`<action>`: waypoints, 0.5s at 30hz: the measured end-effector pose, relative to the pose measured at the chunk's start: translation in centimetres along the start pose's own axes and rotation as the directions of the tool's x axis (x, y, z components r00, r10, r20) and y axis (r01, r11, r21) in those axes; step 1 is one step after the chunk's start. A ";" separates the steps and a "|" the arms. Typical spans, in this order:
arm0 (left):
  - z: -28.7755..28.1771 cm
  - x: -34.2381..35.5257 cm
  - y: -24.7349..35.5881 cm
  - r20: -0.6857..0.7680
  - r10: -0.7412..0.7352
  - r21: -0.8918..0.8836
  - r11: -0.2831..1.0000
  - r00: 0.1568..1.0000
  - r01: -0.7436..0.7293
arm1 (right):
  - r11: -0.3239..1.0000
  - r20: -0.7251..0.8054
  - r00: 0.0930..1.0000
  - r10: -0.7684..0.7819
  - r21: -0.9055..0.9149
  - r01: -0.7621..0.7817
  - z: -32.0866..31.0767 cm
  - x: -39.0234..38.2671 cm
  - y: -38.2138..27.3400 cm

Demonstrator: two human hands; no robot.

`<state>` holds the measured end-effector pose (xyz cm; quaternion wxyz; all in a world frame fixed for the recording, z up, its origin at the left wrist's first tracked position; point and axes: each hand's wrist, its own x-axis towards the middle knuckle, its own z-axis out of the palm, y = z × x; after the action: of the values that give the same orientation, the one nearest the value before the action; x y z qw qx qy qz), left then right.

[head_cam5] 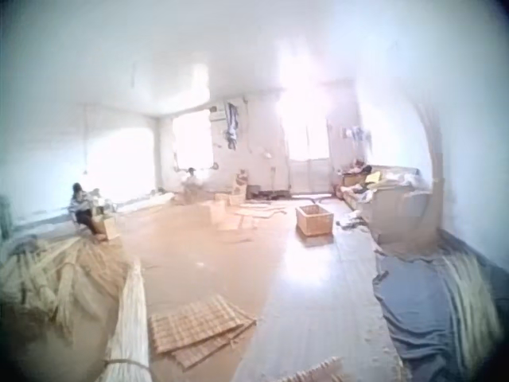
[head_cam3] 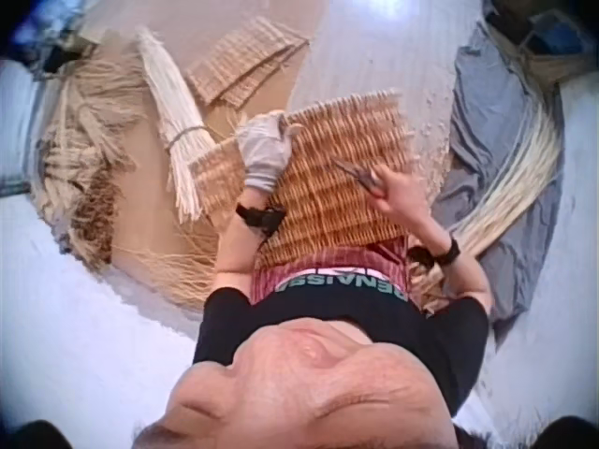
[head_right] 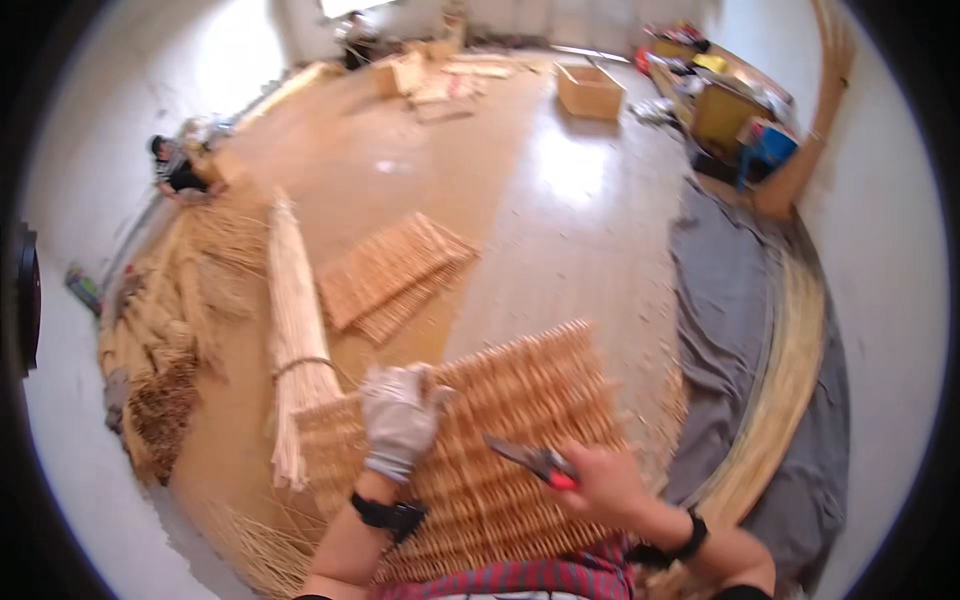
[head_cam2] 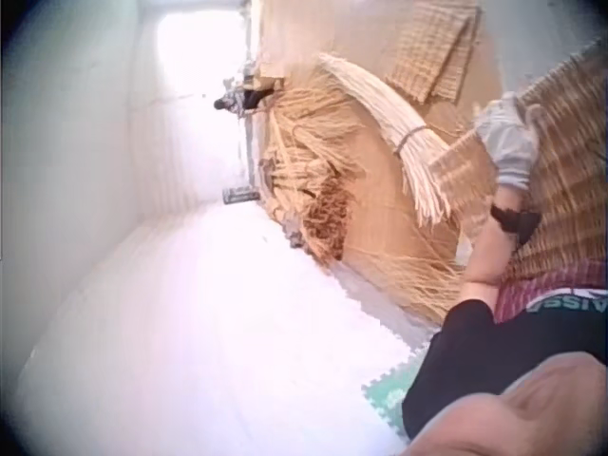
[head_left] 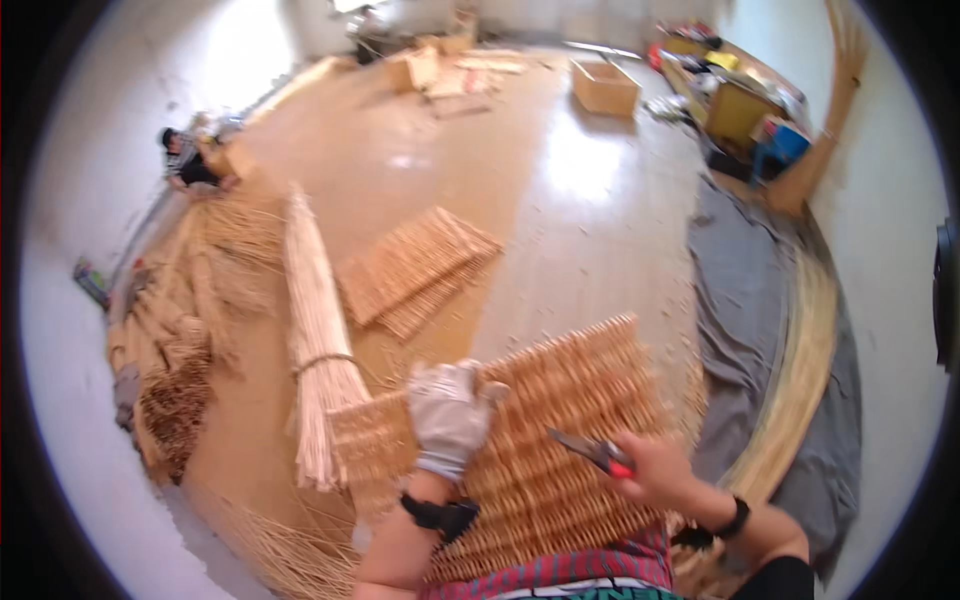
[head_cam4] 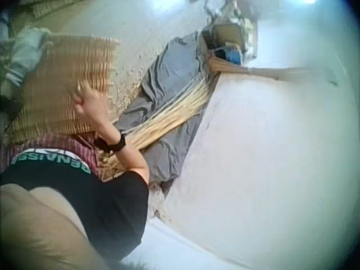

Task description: Measure and trim wicker or rattan weaving components for a basket or mat.

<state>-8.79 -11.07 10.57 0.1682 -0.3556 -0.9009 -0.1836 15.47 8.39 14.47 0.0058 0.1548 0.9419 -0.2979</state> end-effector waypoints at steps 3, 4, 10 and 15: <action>1.3 0.8 0.2 0.168 -0.080 0.094 0.993 0.983 0.065 | 0.944 0.040 0.968 0.247 0.214 -0.250 2.0 -3.8 0.6; 1.4 1.1 0.5 0.176 -0.072 0.088 0.994 0.982 0.057 | 0.924 0.036 0.950 0.312 0.221 -0.312 3.0 -5.3 1.8; -0.6 1.3 0.3 0.289 -0.159 -0.027 0.984 0.944 0.174 | 0.981 -0.300 0.948 0.104 0.189 -0.047 4.9 -8.6 0.5; -2.1 1.5 -0.6 0.242 -0.205 -0.076 0.970 0.948 0.229 | 0.962 -0.310 0.933 0.185 0.251 -0.107 4.4 -9.4 1.8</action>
<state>-9.91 -11.55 12.92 0.0217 -0.2817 -0.9372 -0.2045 24.59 4.62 10.83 -0.1481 0.2721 0.8744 -0.3734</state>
